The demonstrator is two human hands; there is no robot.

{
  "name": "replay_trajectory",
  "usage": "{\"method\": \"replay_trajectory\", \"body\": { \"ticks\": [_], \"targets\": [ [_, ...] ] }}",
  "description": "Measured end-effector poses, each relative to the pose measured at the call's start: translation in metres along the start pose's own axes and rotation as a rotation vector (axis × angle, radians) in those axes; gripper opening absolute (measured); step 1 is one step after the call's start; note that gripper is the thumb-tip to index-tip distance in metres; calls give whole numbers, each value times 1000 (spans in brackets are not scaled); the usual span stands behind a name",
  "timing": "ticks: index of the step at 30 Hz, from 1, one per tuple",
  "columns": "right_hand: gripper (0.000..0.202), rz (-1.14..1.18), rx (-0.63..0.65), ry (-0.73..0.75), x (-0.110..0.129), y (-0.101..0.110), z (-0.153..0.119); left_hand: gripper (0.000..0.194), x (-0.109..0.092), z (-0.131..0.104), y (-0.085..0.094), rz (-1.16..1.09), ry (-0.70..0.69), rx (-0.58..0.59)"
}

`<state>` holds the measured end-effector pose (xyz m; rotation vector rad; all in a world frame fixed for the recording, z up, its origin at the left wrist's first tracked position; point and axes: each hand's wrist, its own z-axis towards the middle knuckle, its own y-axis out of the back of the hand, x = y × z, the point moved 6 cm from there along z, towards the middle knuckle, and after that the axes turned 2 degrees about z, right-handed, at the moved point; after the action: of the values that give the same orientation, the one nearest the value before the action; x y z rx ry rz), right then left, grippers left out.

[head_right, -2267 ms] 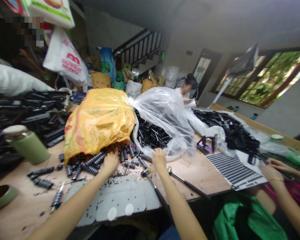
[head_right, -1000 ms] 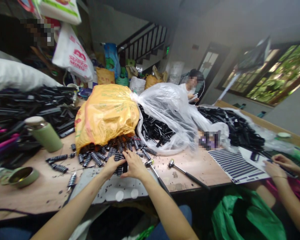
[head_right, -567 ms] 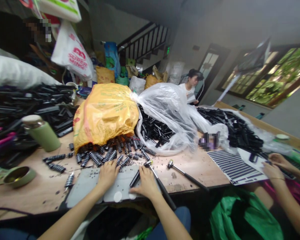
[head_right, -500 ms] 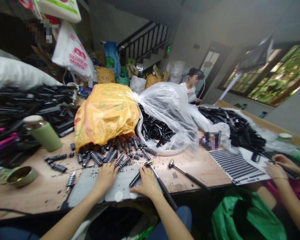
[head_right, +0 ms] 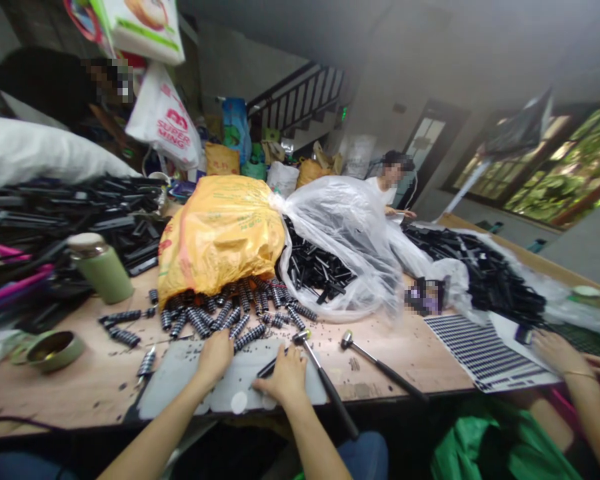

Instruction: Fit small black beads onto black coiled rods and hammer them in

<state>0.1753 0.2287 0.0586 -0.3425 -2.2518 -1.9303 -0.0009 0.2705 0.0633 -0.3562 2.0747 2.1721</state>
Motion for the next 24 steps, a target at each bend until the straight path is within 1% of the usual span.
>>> {"method": "replay_trajectory", "body": {
  "ticks": [2,3,4,6,7,8,10,11,12,13,14,16,17,18,20,22,24],
  "targets": [
    [90,33,-1,3,5,2,0,21,1,5,-2,-15,-6,26],
    [89,70,6,47,9,1,0,20,2,7,-2,-24,-12,34],
    [90,120,29,123,16,-1,-1,19,3,9,-2,-34,-21,38],
    [96,226,105,321,34,-7,-5,19,4,10,5,-61,-48,26],
    [99,265,137,404,42,-10,-8,21,6,9,11,-73,-63,13],
    [100,287,156,455,48,-12,-9,24,8,6,19,-90,-78,-12],
    [100,290,154,459,54,-16,-6,27,14,-5,41,-144,-101,-84],
    [99,280,146,432,55,-17,-3,27,18,-13,52,-171,-111,-110],
    [98,268,141,404,54,-18,-1,25,22,-22,62,-185,-119,-113],
    [98,258,144,387,53,-19,1,21,25,-31,68,-174,-130,-80],
    [98,252,153,385,52,-19,2,16,26,-41,71,-140,-139,-19],
    [97,254,177,416,48,-20,2,11,27,-56,67,-68,-155,115],
    [97,260,195,439,46,-21,0,11,26,-61,64,-70,-159,145],
    [97,270,212,460,44,-21,-3,10,24,-62,60,-113,-171,141],
    [100,295,249,470,37,-23,-8,11,19,-58,51,-314,-205,70],
    [105,328,268,440,30,-22,-12,18,15,-49,40,-602,-219,-1],
    [111,392,240,413,25,-16,-16,27,13,-41,28,-907,-166,-4]
  ]
}}
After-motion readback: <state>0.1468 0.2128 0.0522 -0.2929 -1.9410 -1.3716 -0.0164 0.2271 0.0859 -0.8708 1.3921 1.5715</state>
